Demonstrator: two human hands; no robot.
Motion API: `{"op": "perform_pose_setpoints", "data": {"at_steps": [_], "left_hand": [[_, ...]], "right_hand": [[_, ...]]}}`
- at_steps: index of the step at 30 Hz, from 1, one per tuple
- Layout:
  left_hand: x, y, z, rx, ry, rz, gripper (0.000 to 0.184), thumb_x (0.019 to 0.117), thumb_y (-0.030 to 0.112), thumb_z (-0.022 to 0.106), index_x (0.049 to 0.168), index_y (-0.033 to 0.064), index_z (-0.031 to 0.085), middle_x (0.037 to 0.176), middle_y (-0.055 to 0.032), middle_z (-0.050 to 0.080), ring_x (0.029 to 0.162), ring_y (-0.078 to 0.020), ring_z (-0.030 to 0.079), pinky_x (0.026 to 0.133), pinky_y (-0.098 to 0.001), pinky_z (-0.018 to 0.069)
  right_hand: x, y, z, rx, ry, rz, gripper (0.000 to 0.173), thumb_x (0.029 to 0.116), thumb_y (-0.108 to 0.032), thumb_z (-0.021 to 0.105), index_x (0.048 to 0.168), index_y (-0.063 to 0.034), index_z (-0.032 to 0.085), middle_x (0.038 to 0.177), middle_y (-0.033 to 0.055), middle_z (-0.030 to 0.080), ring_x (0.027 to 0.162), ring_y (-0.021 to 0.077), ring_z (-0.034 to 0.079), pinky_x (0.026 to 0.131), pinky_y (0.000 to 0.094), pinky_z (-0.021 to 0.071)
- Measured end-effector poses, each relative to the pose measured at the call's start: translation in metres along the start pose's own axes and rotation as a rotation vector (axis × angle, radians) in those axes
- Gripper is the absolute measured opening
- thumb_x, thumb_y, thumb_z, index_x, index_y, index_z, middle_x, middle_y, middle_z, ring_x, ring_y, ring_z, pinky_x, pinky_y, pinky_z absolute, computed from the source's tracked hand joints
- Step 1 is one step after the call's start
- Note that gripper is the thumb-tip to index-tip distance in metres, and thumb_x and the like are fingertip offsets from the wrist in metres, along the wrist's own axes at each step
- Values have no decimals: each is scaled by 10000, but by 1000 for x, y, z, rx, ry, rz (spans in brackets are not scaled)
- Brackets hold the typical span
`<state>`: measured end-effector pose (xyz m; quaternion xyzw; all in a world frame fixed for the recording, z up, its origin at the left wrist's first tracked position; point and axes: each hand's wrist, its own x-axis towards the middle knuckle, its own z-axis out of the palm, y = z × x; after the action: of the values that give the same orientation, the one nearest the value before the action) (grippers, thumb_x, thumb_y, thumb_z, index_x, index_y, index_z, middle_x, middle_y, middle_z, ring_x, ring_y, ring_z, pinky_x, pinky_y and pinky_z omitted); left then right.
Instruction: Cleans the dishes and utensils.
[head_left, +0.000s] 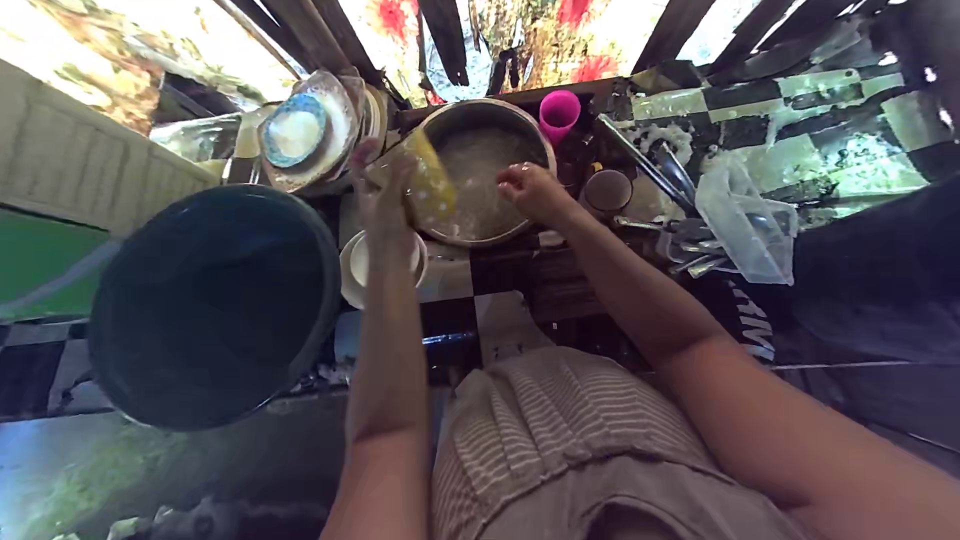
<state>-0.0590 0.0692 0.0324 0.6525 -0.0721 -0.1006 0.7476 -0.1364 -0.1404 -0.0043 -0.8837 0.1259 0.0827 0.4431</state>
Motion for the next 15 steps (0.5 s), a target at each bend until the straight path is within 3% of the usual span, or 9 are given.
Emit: {"op": "perform_pose_setpoints", "data": {"at_steps": [3,7,11,15], "left_hand": [[-30,12,-50,434,34,263,876,818,245,850,1458,-59,336,1388,-187,541,1249,-207,588,1044,-372,537],[-54,-17,-87,862,-23,460,808,804,347,871,1354,-83,464,1438,-302,484,1394,-354,466,1181,-445,386],[-66,-36,-101,1018,24,370,806,790,398,865,1384,4,489,1467,-269,473,1411,-385,438,1168,-523,371],[-69,-28,-101,1108,-49,312,732,799,356,861,1383,28,566,1482,-327,408,1404,-480,387,1144,-595,345]], "right_hand": [[-19,9,31,-57,-117,36,317,1033,-195,580,1281,-32,691,1322,234,637,1299,393,561,1121,548,430],[-38,6,50,-86,-150,-10,321,1028,-194,592,1280,-19,689,1341,229,631,1330,372,547,1149,524,412],[-58,-6,47,-143,-150,-144,308,1030,-179,583,1242,14,695,1305,221,655,1312,361,556,1159,499,388],[-99,-15,14,-119,-32,-312,274,1007,-112,604,1216,26,715,1313,233,646,1306,372,554,1155,465,392]]}}
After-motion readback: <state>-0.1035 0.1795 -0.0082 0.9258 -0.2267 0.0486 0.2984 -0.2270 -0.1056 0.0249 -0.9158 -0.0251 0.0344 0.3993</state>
